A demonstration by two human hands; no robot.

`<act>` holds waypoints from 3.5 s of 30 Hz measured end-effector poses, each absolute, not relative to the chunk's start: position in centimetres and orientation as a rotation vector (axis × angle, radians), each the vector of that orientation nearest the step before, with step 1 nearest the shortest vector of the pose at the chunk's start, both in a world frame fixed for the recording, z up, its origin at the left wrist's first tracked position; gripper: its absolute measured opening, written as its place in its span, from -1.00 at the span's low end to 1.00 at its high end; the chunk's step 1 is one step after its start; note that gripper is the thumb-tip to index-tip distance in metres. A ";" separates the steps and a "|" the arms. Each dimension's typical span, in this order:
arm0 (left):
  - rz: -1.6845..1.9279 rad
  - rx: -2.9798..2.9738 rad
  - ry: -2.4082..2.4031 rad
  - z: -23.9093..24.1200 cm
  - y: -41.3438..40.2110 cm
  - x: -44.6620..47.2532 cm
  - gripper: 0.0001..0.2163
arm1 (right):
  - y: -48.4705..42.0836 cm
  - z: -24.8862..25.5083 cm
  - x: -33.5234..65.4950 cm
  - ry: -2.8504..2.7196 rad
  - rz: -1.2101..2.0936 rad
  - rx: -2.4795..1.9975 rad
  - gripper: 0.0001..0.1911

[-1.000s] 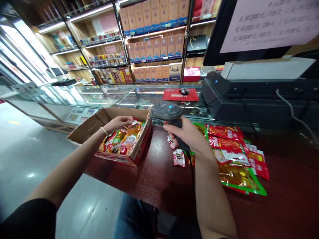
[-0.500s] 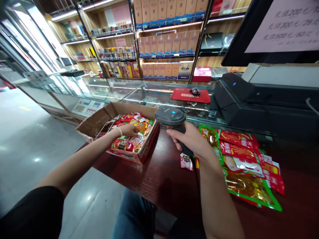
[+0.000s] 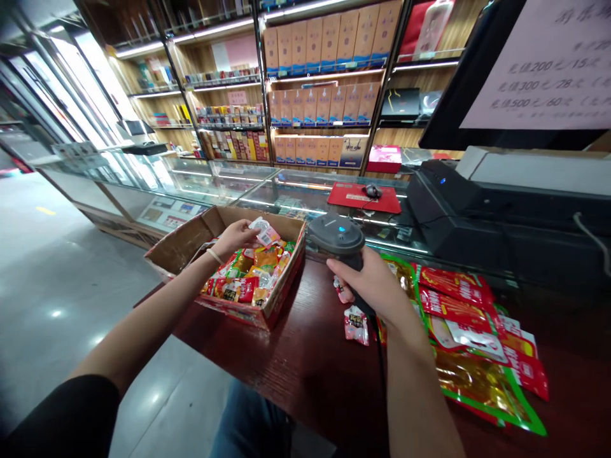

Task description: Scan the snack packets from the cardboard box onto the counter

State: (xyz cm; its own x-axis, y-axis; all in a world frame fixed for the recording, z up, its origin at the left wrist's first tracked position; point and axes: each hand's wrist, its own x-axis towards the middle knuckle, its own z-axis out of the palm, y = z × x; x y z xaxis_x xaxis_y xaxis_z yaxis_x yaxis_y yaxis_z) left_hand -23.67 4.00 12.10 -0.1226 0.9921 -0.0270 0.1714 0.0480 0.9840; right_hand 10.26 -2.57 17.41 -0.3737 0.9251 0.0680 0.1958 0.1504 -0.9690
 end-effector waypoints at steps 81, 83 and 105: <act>-0.063 2.105 1.502 10.9 -0.4 -28.2 -0.81 | -2.1 15.1 7.7 -1.819 1.327 -1.148 -0.64; 0.224 2.003 1.520 11.3 -0.3 -27.7 -0.80 | -2.2 15.2 7.8 -1.801 1.346 -1.133 -0.65; 1.472 0.912 0.709 11.9 -3.5 0.1 -0.97 | -5.3 11.2 21.0 -1.302 1.191 -1.075 -0.68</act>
